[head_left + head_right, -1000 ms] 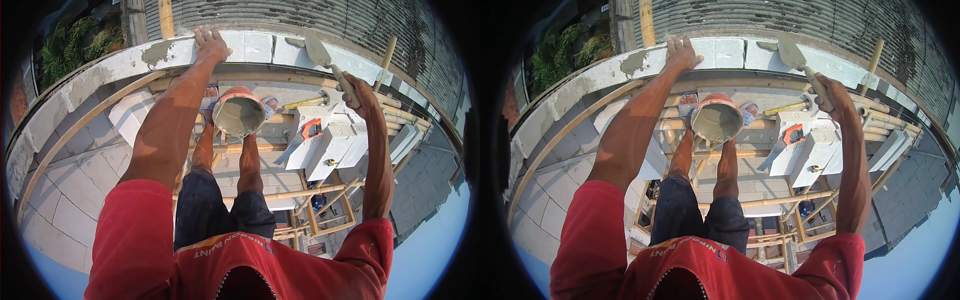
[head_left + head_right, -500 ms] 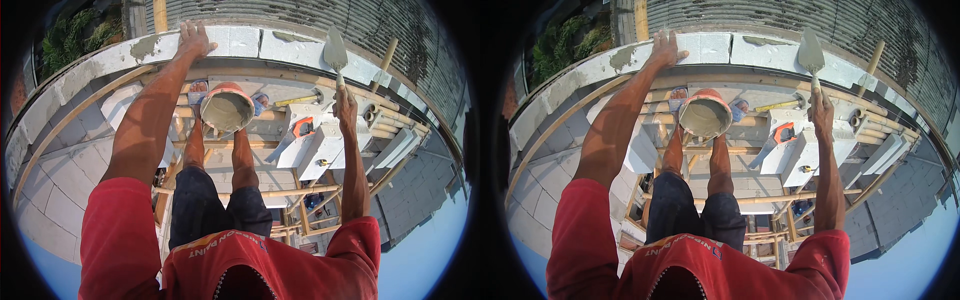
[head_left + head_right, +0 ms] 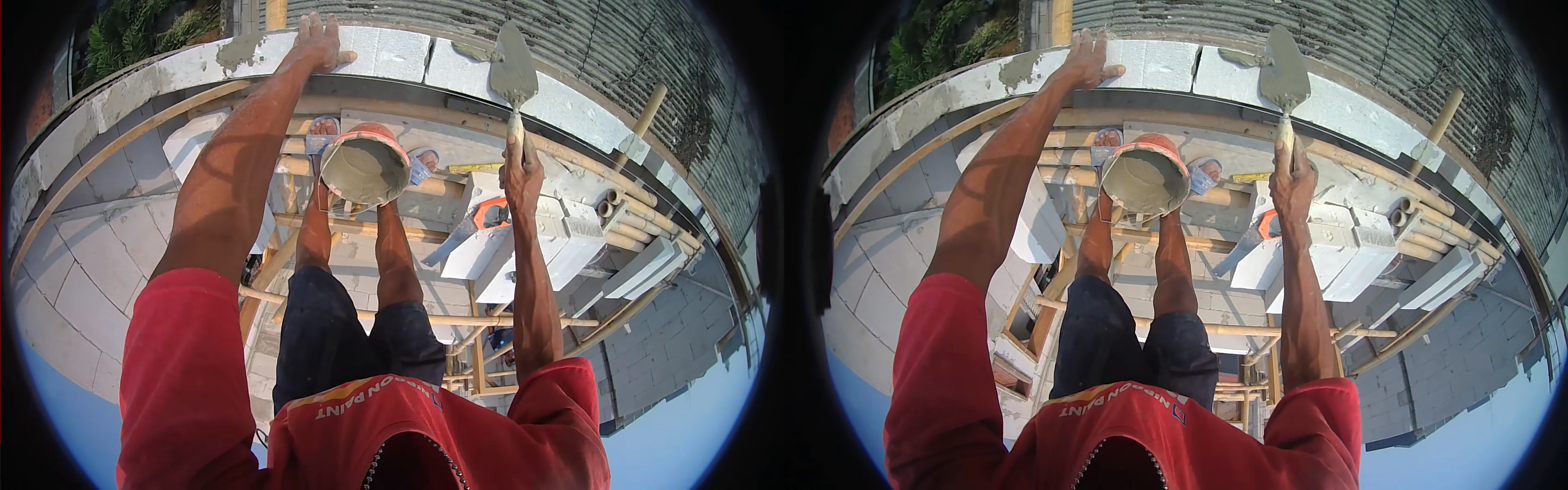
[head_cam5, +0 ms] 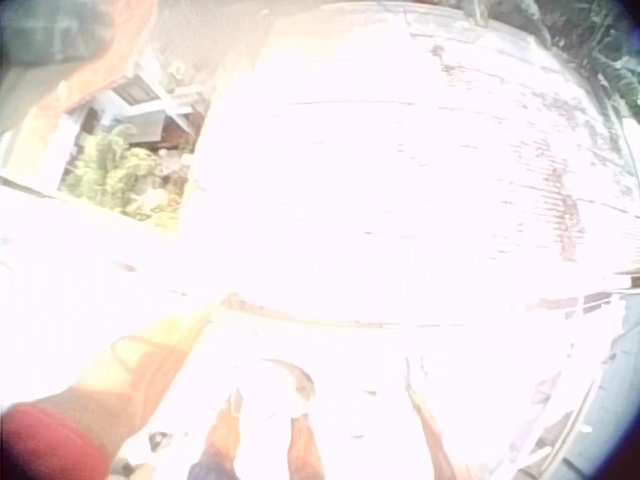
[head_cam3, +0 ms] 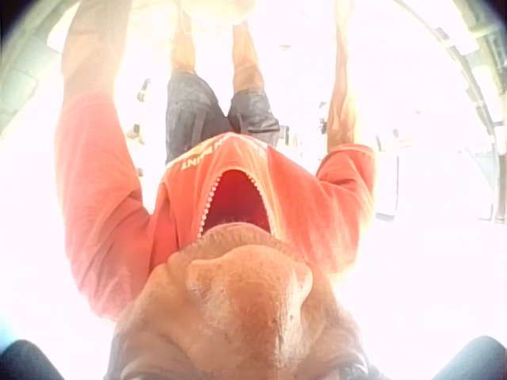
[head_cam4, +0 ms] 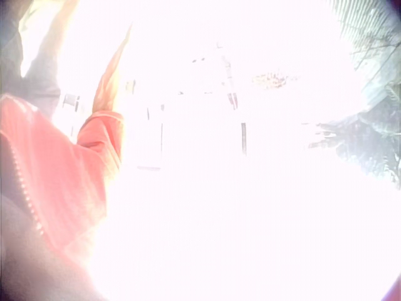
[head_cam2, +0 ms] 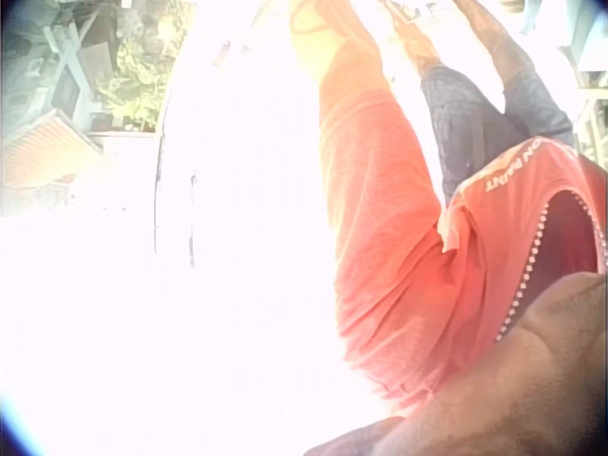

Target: The person applies mortar from a bucket onto a wall edge using a trowel, then places a white brick onto the mortar and taps it into place using a hammer.

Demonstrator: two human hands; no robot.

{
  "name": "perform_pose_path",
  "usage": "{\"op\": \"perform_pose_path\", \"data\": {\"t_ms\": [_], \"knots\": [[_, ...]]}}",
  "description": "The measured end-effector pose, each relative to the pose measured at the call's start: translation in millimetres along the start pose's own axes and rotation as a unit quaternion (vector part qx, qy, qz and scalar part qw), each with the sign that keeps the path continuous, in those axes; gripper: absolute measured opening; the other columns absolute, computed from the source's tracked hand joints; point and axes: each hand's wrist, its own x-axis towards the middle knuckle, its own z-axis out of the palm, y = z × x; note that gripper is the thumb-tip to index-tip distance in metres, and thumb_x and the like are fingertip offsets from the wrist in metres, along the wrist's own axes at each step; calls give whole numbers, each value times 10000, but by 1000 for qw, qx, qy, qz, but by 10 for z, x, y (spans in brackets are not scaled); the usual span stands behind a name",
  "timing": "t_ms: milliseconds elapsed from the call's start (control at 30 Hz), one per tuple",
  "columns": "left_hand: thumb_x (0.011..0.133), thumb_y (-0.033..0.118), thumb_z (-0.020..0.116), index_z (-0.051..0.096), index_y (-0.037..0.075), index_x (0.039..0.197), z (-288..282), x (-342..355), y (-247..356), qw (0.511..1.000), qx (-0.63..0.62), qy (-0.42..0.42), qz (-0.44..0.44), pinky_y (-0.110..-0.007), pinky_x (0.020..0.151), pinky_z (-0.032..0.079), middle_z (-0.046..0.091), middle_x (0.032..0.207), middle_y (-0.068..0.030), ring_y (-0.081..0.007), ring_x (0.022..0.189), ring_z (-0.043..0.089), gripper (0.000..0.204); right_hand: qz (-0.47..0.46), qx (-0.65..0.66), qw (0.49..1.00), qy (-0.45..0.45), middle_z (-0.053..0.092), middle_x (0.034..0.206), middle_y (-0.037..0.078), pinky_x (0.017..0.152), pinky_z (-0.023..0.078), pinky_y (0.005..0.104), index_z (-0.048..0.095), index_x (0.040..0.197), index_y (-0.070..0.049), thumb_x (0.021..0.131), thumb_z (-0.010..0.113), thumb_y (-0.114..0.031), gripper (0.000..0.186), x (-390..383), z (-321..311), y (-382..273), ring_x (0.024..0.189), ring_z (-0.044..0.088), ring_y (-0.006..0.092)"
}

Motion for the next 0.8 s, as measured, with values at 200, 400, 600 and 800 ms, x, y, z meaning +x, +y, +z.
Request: {"op": "perform_pose_path", "data": {"t_ms": [200, 400, 600, 800], "knots": [[871, 814, 427, 71, -43, 1579, 299, 88, -277, 998, 13, 68, 5, -566, 1221, 94, 86, 1555, -444, -575, 1474, 53, 1168, -86, -87, 992, -29, 688, 999, 249, 797, 510, 405, 626, 1263, -6, 1023, 573, -329, 406, -229, 386, -83, 900, 689, 336], [871, 812, 430, 57, -40, 1581, 468, 234, -255, 994, -10, 103, 20, -559, 1226, 73, 77, 1575, -415, -537, 1493, 16, 1170, -194, -156, 968, -2, 675, 1026, 263, 793, 524, 467, 623, 1267, -5, 1003, 597, -303, 399, -241, 407, -264, 892, 677, 418], [864, 813, 448, 55, -32, 1584, 491, 295, -176, 996, 37, 76, 6, -569, 1223, 74, 58, 1582, -407, -539, 1493, 4, 1177, -251, -265, 929, 57, 638, 984, 238, 665, 539, 482, 577, 1320, -9, 984, 627, -262, 424, -410, 460, -295, 796, 672, 410], [880, 790, 460, 65, -22, 1587, 456, 220, -117, 994, -29, 103, 13, -588, 1214, 97, 52, 1582, -409, -560, 1484, 14, 1147, -292, -284, 911, 68, 620, 968, 208, 583, 546, 463, 555, 1343, -22, 966, 652, -248, 450, -337, 457, -262, 747, 674, 389]]}}
